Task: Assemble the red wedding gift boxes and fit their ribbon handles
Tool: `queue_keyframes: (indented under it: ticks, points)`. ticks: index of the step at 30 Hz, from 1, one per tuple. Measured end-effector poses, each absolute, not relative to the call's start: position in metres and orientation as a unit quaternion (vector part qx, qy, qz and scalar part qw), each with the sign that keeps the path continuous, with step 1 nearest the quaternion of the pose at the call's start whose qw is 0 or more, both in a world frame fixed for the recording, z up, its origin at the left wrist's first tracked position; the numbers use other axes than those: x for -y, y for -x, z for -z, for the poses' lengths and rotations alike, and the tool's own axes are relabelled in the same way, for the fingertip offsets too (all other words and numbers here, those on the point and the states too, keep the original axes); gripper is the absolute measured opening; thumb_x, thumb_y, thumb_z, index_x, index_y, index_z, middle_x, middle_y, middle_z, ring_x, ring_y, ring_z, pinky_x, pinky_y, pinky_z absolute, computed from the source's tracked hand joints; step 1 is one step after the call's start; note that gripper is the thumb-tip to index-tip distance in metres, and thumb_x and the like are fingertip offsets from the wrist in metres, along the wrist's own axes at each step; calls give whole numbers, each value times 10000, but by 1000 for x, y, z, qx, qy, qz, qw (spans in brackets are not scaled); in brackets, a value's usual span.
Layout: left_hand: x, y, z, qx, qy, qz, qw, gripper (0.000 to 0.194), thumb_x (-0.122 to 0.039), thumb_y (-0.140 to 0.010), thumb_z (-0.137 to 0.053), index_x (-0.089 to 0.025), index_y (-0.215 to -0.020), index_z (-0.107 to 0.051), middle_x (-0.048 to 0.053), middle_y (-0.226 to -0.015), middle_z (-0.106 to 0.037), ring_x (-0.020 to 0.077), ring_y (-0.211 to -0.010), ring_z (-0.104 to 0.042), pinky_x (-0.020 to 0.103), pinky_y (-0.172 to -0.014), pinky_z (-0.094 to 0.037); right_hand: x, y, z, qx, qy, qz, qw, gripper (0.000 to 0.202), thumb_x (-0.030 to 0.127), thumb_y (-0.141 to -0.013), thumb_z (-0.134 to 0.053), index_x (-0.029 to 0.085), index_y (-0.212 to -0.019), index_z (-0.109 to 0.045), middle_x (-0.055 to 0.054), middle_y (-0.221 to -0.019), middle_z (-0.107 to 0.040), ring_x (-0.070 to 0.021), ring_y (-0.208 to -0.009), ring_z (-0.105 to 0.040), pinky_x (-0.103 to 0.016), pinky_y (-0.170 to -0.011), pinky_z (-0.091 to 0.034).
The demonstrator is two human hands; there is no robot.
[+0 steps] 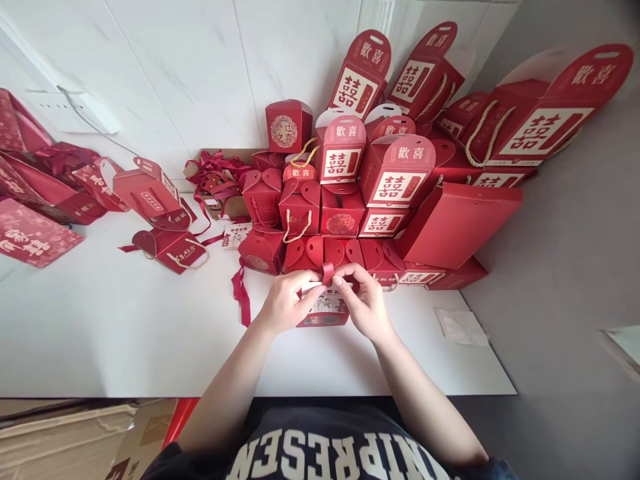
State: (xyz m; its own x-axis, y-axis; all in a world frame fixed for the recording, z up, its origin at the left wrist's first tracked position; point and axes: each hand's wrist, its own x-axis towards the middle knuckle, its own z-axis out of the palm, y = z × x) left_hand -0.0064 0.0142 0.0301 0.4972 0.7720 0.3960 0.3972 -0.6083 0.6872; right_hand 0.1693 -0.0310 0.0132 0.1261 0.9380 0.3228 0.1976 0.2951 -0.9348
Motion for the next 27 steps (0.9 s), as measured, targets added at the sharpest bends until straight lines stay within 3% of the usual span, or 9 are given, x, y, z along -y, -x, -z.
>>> queue_keyframes:
  ticks: [8,15,21,27]
  points:
    - [-18,7,-28,-353,-830,-346,259,215,-269,-906,-591,-169,-717,-610,-14,-644,-599,101,-574,-492,219,-571,-393,30,-176,-9,609,502,-303,533,170,387,-931,-637,227,-881,-658,-27,-880,-652,-182,-815,-601,-306,-746,-469]
    - [-26,11,-28,-323,-845,-309,293,240,-283,-963,-522,-166,-764,-589,-18,-670,-555,100,-605,-477,217,-586,-375,30,-173,-7,607,499,-307,537,156,357,-958,-595,220,-895,-636,-21,-887,-643,-172,-826,-590,-292,-744,-453]
    - [-24,12,-27,-325,-842,-313,296,228,-281,-964,-505,-167,-806,-623,0,-705,-595,114,-626,-512,225,-603,-407,30,-178,-7,617,502,-326,512,195,414,-931,-631,220,-910,-629,-16,-861,-630,-158,-746,-568,-267,-625,-423]
    - [-24,11,-26,-325,-837,-316,306,229,-290,-959,-521,-163,-810,-639,6,-716,-626,115,-628,-535,225,-606,-421,29,-182,0,624,482,-331,519,193,411,-906,-668,224,-927,-627,-21,-893,-638,-181,-832,-598,-300,-740,-465]
